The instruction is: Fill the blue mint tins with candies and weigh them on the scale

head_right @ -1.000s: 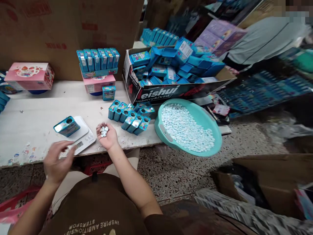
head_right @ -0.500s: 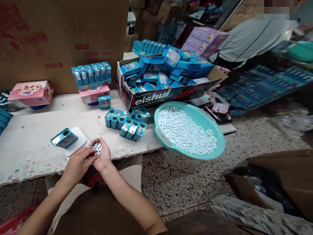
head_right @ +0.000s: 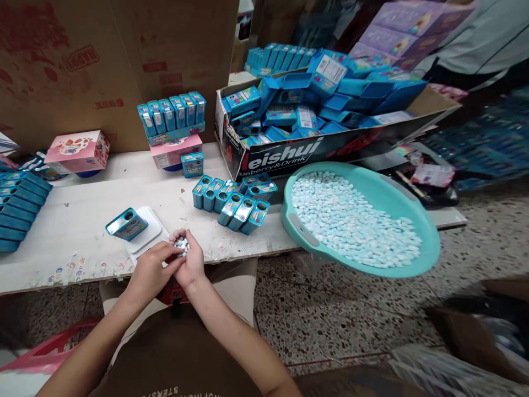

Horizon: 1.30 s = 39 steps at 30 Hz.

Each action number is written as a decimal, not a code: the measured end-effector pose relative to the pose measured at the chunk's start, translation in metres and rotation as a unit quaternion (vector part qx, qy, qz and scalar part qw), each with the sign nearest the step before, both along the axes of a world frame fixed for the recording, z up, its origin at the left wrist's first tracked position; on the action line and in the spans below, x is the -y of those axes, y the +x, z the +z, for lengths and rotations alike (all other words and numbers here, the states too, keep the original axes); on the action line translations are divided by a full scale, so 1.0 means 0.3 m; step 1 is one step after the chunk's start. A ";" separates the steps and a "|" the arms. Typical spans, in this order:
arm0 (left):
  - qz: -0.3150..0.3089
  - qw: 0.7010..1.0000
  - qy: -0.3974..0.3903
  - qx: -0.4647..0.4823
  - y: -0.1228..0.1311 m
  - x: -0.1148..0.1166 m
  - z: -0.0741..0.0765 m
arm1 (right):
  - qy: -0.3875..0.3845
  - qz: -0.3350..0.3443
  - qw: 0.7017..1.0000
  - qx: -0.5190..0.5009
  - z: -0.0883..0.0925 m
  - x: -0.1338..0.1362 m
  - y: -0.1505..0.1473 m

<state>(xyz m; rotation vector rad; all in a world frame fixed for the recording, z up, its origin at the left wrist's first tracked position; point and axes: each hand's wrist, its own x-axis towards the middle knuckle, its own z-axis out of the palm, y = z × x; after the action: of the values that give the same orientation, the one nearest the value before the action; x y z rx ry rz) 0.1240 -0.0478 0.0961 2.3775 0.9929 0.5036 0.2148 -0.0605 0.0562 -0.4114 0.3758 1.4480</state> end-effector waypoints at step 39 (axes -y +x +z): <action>0.089 0.971 0.029 -0.220 -0.174 -0.428 0.198 | -0.060 0.008 0.995 -0.074 -0.074 0.002 0.117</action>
<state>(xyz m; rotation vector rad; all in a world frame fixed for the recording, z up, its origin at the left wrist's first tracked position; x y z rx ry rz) 0.0719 0.0807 0.1556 2.5229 1.4083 0.0618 0.2498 -0.0611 0.0339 -0.4064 0.5816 1.4810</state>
